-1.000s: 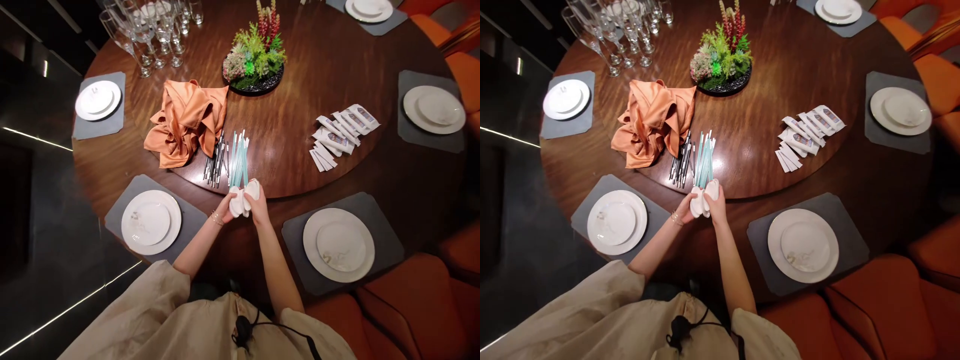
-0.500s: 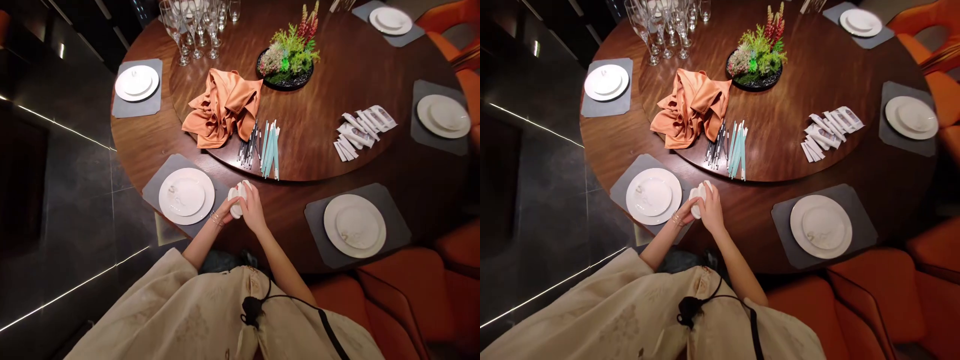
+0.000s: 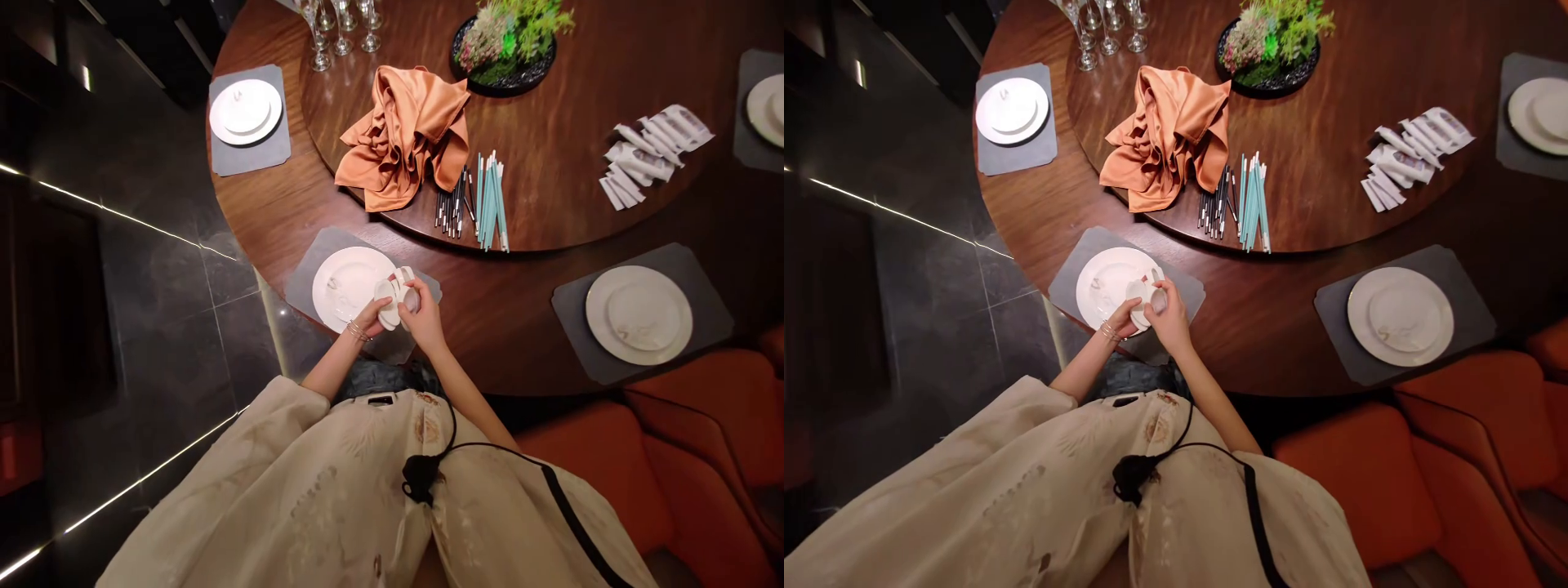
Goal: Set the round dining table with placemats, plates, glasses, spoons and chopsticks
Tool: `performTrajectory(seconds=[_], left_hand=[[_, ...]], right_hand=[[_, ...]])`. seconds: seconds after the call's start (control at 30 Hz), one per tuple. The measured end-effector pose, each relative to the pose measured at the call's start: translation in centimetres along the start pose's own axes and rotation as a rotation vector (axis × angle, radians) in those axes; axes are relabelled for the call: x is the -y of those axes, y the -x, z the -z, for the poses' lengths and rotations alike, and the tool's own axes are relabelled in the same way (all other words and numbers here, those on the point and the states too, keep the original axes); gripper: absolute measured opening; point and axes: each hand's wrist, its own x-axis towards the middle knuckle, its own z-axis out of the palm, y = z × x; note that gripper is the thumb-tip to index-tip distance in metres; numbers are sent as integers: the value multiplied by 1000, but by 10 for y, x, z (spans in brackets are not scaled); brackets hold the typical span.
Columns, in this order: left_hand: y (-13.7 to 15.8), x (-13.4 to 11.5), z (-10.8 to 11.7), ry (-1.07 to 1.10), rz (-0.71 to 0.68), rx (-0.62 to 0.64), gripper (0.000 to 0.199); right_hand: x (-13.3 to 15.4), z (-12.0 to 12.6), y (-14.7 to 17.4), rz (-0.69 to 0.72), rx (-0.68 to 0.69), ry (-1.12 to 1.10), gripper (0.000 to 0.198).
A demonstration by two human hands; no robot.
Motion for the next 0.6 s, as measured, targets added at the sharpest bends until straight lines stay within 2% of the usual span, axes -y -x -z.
performTrajectory(seconds=[0.1,0.2,0.3,0.4,0.6], left_hand=[[10,1,6,20,-16,-18,61],[20,5,3,119,-16,-82,57],[24,7,-3,255,15,-167,51],[22,6,-7,303,35,-198,50],[9,8,-10,262,42,-235,46]], right_hand=[[-3,-23,14,64,-58,8,40],[-4,-40,25,170,-147,35,41],[-5,-54,30,192,-305,1,25],[-5,-65,28,157,-476,-50,6],[-19,-74,18,-48,-787,-128,22]])
